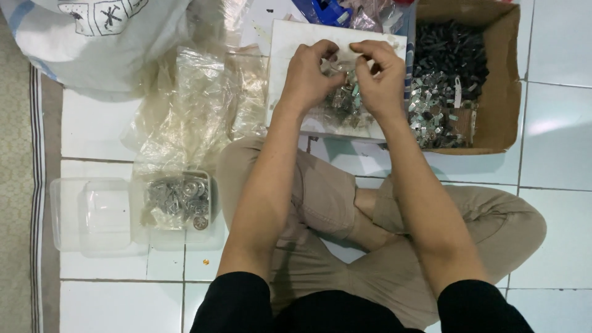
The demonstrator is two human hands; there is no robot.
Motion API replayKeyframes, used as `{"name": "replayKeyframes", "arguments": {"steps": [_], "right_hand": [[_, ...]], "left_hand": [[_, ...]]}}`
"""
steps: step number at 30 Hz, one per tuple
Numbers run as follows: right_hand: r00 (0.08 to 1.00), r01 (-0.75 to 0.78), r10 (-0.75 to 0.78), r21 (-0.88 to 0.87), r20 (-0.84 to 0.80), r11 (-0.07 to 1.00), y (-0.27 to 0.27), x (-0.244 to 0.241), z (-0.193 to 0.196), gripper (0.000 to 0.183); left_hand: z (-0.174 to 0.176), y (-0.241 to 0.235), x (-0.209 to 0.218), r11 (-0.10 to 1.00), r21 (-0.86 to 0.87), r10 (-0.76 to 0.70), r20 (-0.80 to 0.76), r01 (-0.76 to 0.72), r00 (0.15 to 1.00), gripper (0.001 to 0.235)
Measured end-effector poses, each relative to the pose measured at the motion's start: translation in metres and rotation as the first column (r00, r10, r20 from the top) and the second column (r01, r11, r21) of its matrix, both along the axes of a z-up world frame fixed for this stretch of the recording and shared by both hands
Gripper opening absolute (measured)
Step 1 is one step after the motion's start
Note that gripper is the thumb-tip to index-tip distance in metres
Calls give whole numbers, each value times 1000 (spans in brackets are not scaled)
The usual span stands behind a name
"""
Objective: Arranging small metal parts from a box onto a white board while sitting on the floor.
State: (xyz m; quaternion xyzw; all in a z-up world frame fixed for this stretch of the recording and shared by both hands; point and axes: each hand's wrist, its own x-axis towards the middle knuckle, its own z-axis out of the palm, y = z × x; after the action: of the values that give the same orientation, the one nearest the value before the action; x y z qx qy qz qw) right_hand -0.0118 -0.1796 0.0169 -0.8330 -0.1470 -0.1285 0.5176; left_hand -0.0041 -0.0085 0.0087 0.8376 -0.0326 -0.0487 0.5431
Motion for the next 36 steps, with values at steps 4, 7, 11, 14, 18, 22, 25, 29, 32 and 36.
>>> {"name": "replayKeyframes", "arguments": {"steps": [4,7,11,14,18,22,25,29,32,36], "right_hand": [[977,109,-143,-201,-158,973,-22,-20,13,30],[734,-21,-336,-515,-590,857,-14,-42,26,95],[873,-84,-214,-567,-439,819,-26,-35,-17,99],[911,-117,-111,-506,-398,855,-25,-24,-31,81],[917,-145,-34,-413,-396,899,-20,-18,-33,49],[939,-149,-3,-413,-345,899,-23,-8,-49,41],[969,-183,26,-639,-247,747,-24,-6,-57,23],[984,-175,93,-719,-152,673,-21,-6,-56,20],[973,-195,66,-641,-220,743,-25,-5,-54,44],[975,-136,14,-540,-224,831,-19,-1,-55,40]], "left_hand": [[1,11,1,998,-55,37,71,-33,997,46],[-4,15,1,999,-7,47,112,-47,993,43],[-2,7,-2,995,101,-14,85,5,996,41],[4,6,-4,992,127,-29,15,27,999,42],[8,4,-5,985,169,-29,-43,36,999,45],[1,4,-4,975,210,-69,-8,70,998,43],[-1,1,-3,971,228,-75,19,69,997,41],[-4,3,-1,965,253,-91,91,65,992,38],[-13,1,1,951,299,-118,113,79,987,50],[-7,-1,0,932,351,-127,71,94,989,52]]}}
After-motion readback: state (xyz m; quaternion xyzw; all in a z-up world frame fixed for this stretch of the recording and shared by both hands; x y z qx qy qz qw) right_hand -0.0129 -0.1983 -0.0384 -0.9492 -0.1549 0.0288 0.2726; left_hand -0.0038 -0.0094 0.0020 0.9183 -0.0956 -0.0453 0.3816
